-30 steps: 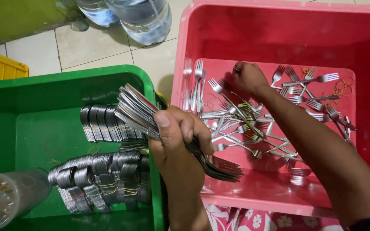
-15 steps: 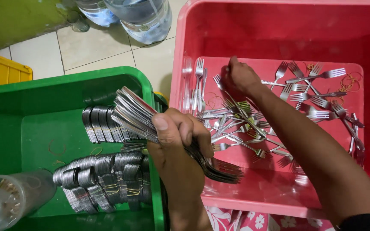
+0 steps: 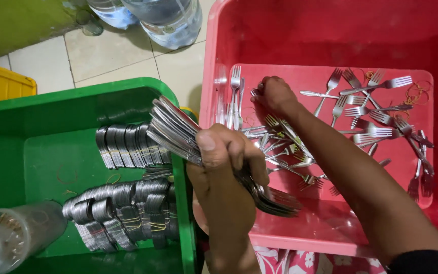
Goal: Bundling metal forks with rubber bands and placing them into a storage bin
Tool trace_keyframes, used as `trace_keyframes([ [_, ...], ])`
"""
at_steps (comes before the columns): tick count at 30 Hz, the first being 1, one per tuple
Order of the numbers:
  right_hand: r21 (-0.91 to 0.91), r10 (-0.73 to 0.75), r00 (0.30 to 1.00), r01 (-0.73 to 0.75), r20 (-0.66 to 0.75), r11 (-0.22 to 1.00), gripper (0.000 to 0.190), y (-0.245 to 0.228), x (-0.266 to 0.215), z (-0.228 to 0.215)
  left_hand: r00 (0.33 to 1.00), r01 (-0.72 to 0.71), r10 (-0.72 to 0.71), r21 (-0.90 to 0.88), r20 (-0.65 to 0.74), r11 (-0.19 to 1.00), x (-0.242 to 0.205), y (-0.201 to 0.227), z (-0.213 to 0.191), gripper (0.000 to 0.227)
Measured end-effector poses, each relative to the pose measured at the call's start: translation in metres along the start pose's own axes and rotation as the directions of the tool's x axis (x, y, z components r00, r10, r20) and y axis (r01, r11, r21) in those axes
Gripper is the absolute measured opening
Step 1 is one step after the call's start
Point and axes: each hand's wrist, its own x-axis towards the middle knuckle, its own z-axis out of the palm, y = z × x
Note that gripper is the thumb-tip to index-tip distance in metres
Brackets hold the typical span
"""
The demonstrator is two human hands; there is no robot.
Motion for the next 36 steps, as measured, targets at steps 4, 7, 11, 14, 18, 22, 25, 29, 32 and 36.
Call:
trace_keyframes([
  [4,-0.050,-0.088,0.995,0.090,0.048,0.995,0.029,0.012,0.007,-0.002,1.000,-0.002,0.002,0.011,0.000,1.000,0.004,0.004,-0.001,0.044],
  [7,0.010,-0.055,0.996,0.054,0.073,0.998,0.029,0.041,0.007,-0.013,1.000,-0.004,0.004,-0.001,-0.004,1.000,0.004,0.005,0.001,0.042],
  [11,0.159,-0.263,0.933,0.306,-0.244,0.939,0.029,0.092,-0.003,-0.053,0.999,0.012,-0.012,0.002,0.030,1.000,0.001,0.004,0.001,0.042],
  [14,0.516,-0.136,0.940,0.289,-0.314,0.806,0.029,0.125,-0.004,-0.068,0.998,0.035,-0.034,-0.020,0.045,0.999,0.001,-0.001,0.003,0.042],
  [18,0.900,0.234,0.953,0.077,-0.192,0.429,0.015,0.146,-0.012,-0.070,0.998,0.014,-0.015,0.015,0.056,1.000,-0.001,-0.005,0.008,0.042],
  [22,0.809,0.353,0.900,-0.001,-0.255,0.588,0.005,0.174,-0.002,-0.067,0.997,0.058,-0.057,-0.019,0.045,0.998,-0.001,-0.010,0.011,0.042],
  [25,0.310,0.389,0.815,-0.272,-0.430,0.911,0.031,0.182,-0.003,-0.067,0.996,0.046,-0.042,-0.054,0.073,0.997,0.000,-0.011,0.013,0.042],
  [29,0.070,0.283,0.854,-0.282,-0.437,0.957,0.041,0.172,-0.008,-0.060,0.997,0.021,-0.020,-0.010,0.069,1.000,0.002,-0.009,0.017,0.042],
  [32,0.058,0.339,0.878,-0.340,-0.339,0.939,0.047,0.173,0.000,-0.053,0.997,0.031,-0.030,-0.017,0.071,0.999,0.001,-0.010,0.018,0.043],
  [36,-0.174,0.316,0.935,-0.342,-0.159,0.924,0.040,0.164,0.007,-0.055,0.995,0.017,-0.014,-0.034,0.103,0.999,0.001,-0.012,0.021,0.040],
])
